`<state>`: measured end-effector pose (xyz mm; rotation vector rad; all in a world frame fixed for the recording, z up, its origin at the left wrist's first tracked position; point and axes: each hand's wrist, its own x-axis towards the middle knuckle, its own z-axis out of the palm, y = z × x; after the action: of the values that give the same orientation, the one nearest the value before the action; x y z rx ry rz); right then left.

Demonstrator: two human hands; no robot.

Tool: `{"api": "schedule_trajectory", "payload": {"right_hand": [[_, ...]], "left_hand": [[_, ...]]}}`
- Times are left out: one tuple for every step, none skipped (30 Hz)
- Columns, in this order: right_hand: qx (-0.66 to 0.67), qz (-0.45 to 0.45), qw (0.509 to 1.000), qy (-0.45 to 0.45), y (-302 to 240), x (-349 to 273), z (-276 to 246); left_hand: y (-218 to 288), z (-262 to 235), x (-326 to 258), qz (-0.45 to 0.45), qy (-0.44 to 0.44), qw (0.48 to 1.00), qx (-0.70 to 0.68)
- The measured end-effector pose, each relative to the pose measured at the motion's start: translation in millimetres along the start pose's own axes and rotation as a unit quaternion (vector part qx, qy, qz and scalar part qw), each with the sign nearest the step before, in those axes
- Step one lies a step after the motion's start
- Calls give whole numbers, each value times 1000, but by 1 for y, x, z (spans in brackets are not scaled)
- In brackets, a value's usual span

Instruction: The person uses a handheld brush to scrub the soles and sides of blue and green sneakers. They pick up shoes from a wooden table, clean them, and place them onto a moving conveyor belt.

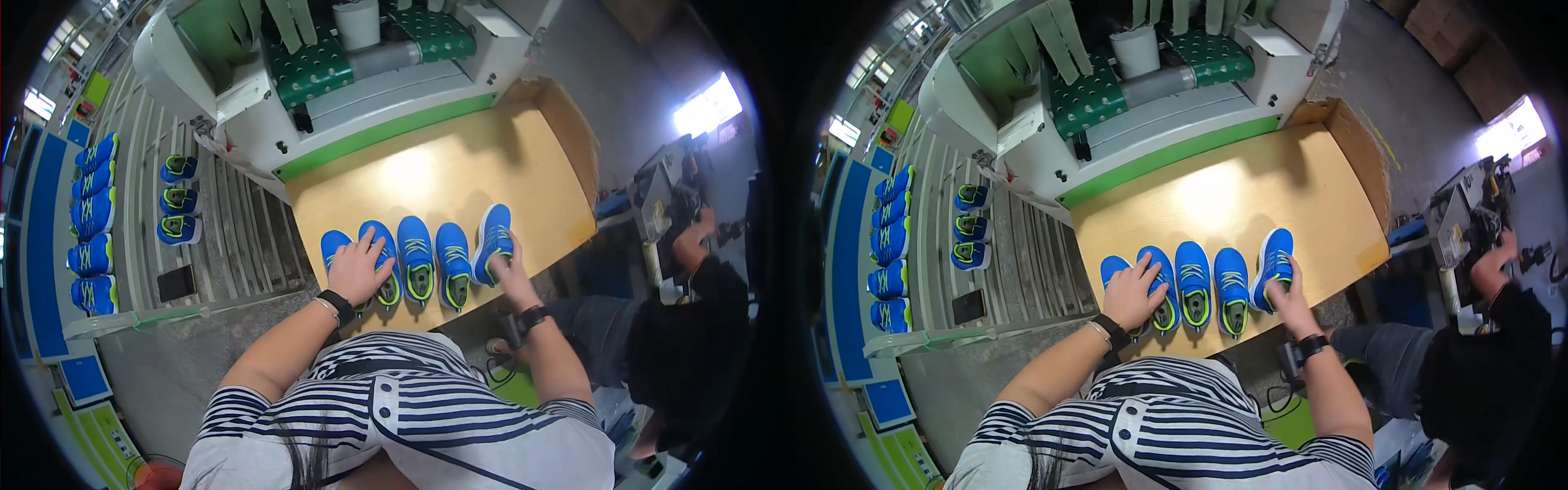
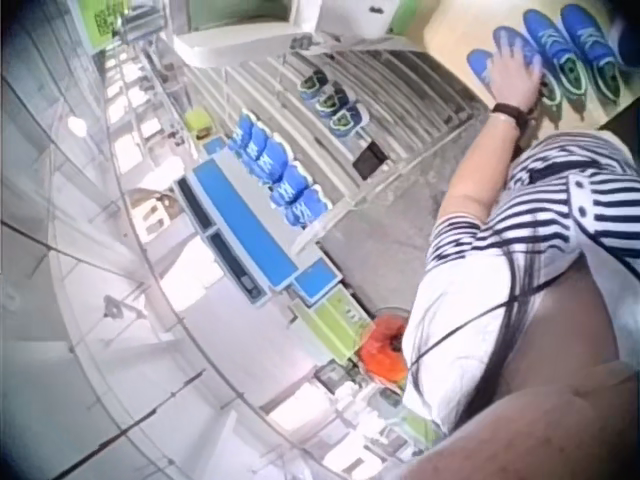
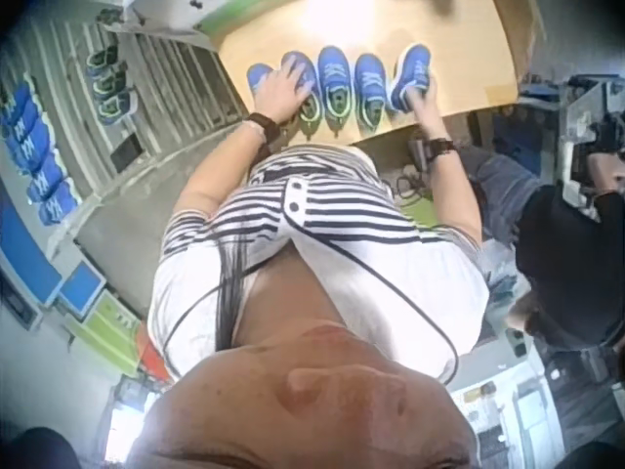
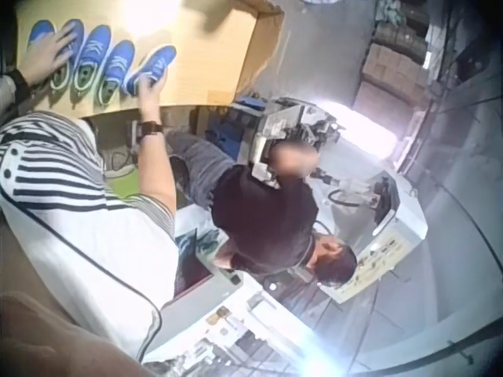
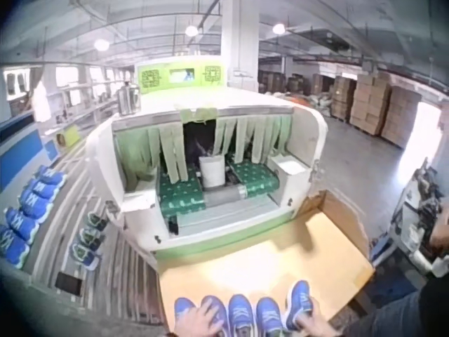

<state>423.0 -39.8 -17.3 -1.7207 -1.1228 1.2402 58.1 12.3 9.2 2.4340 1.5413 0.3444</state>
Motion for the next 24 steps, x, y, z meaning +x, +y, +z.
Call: {"api": "schedule_trajectory", "payload": {"right_hand": [[-69, -72, 994, 54, 6, -7, 13], [-138, -143, 974, 108, 10, -13, 22], [-113, -131, 978, 118, 13, -13, 27], [-91, -120, 980, 127, 10, -10, 30], [-69, -109, 982, 135, 6, -8, 31], [-98, -93, 984, 119, 2, -8, 28], [-127, -78, 984, 101, -9, -9, 24], [-156, -63, 982, 83, -15, -11, 22], [-227, -95, 965, 92, -14, -16, 21], [-242, -114, 959, 90, -9, -22, 20], [-256, -132, 954, 88, -4, -29, 18], [-271, -150, 947, 86, 0, -33, 19], [-275, -162, 944, 90, 0, -34, 17], [-278, -153, 943, 100, 0, -33, 19], [-281, -145, 942, 111, 1, -31, 23], [-282, -136, 942, 121, -1, -30, 27], [-281, -110, 945, 127, -3, -29, 31], [-278, -105, 946, 131, -5, -30, 36], [-273, -101, 947, 135, -6, -31, 41], [-269, -97, 948, 138, -7, -32, 44], [-262, -100, 950, 137, -7, -32, 47], [-264, -106, 948, 142, -5, -32, 48], [-266, -113, 946, 147, -3, -31, 49], [-269, -120, 944, 151, -2, -31, 49]], "left_hand": [[0, 1, -1, 1, 5, 1000, 3], [0, 0, -1, 1, 10, 1000, 7], [-1, 0, -1, -7, 2, 1000, 1], [-1, 0, -1, -3, 7, 1000, 1], [-2, 2, -2, 0, 13, 1000, 2], [-3, 5, -3, 2, 19, 1000, 3], [-2, 3, -3, 3, 28, 1000, 4], [-2, 2, -3, -4, 16, 1000, -2], [-1, 0, -3, -11, 3, 1000, -8], [1, -1, -3, -17, -11, 1000, -15], [1, 0, -3, -15, -5, 1000, -16], [-1, 0, -5, -16, -5, 1000, -14], [0, 1, -4, -15, -2, 1000, -16], [1, 1, -3, -15, 1, 1000, -17], [1, 1, -3, -16, -1, 1000, -17], [1, 0, -3, -17, -5, 1000, -16], [1, -1, -3, -17, -8, 1000, -15], [2, -1, -2, -16, -7, 1000, -17], [2, -1, -2, -15, -6, 1000, -18], [2, -1, -2, -14, -4, 1000, -19], [1, 0, -3, -10, 0, 1000, -14], [-1, 1, -3, -4, 4, 1000, -8], [-2, 2, -4, 1, 9, 1000, -3], [-2, 3, -4, -5, -3, 1000, -2]]}}
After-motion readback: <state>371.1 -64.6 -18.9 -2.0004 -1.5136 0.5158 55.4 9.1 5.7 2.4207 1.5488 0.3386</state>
